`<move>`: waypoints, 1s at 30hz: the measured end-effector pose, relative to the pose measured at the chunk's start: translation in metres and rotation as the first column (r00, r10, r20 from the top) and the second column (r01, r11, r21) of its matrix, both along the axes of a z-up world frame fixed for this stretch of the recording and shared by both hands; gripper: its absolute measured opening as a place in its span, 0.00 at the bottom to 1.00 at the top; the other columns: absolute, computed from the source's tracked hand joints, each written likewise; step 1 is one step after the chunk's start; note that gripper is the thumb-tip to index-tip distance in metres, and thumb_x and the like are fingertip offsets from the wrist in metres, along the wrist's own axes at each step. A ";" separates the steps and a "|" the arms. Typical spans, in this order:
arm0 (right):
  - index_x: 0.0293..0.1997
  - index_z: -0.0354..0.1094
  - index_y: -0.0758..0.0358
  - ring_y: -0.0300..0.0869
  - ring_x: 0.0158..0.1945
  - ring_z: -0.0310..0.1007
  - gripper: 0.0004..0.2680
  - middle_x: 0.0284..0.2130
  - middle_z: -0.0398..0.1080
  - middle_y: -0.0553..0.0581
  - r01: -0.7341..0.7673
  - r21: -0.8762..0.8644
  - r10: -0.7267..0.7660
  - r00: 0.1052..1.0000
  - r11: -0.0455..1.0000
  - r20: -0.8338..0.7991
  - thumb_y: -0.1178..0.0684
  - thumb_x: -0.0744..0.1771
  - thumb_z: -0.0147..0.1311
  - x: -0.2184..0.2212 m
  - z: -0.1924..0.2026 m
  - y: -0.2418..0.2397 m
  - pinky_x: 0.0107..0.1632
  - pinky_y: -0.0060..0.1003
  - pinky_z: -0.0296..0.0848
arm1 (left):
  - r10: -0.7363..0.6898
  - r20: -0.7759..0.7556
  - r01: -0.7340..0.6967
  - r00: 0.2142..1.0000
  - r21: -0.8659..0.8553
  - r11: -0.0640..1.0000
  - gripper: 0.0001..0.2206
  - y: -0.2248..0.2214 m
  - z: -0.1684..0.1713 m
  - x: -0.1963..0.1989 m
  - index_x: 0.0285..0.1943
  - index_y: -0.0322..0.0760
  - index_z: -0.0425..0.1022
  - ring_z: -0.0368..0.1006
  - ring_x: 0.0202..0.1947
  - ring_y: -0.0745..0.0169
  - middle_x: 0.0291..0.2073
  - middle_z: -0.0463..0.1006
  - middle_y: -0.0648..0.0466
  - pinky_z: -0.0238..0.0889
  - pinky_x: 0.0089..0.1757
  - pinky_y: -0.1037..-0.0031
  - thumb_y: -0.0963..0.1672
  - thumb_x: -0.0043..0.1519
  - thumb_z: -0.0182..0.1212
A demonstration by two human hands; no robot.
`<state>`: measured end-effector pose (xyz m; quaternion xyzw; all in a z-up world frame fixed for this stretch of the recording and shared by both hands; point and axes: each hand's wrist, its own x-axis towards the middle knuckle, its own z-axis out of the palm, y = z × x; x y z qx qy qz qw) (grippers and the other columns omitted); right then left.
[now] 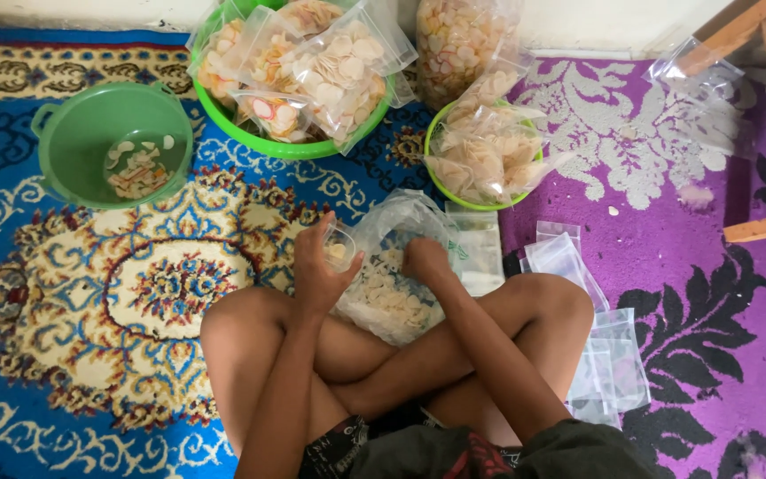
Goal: Manually filling small plastic bags with crackers using a small cup as a measure and then sealing the bags.
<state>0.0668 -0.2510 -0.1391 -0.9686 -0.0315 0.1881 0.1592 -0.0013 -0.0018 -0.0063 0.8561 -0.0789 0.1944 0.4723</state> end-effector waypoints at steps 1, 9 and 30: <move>0.22 0.78 0.59 0.61 0.29 0.80 0.04 0.20 0.75 0.63 -0.006 -0.001 0.006 1.000 1.000 0.003 0.53 0.58 0.60 -0.001 0.002 0.000 0.34 0.55 0.80 | 0.006 0.003 -0.006 1.000 -0.001 1.000 0.37 0.001 0.001 -0.001 0.74 0.43 0.64 0.68 0.55 0.45 0.51 0.69 0.45 0.66 0.55 0.48 0.49 0.54 0.76; 0.40 0.81 0.62 0.68 0.42 0.79 0.07 0.35 0.80 0.68 -0.022 0.142 0.015 0.999 0.990 0.051 0.55 0.63 0.58 -0.023 0.052 -0.001 0.45 0.65 0.78 | 0.005 -0.011 -0.006 1.000 -0.035 0.999 0.37 0.002 0.004 -0.006 0.74 0.41 0.63 0.69 0.53 0.43 0.50 0.69 0.44 0.66 0.54 0.47 0.48 0.54 0.76; 0.24 0.63 0.61 0.41 0.21 0.65 0.09 0.16 0.57 0.50 -0.360 -0.225 0.419 0.680 0.906 0.601 0.55 0.64 0.59 -0.007 0.058 0.052 0.24 0.34 0.66 | 0.004 0.019 -0.003 1.000 -0.034 0.999 0.38 0.004 0.008 -0.013 0.74 0.38 0.63 0.68 0.54 0.40 0.49 0.70 0.41 0.65 0.55 0.47 0.49 0.54 0.76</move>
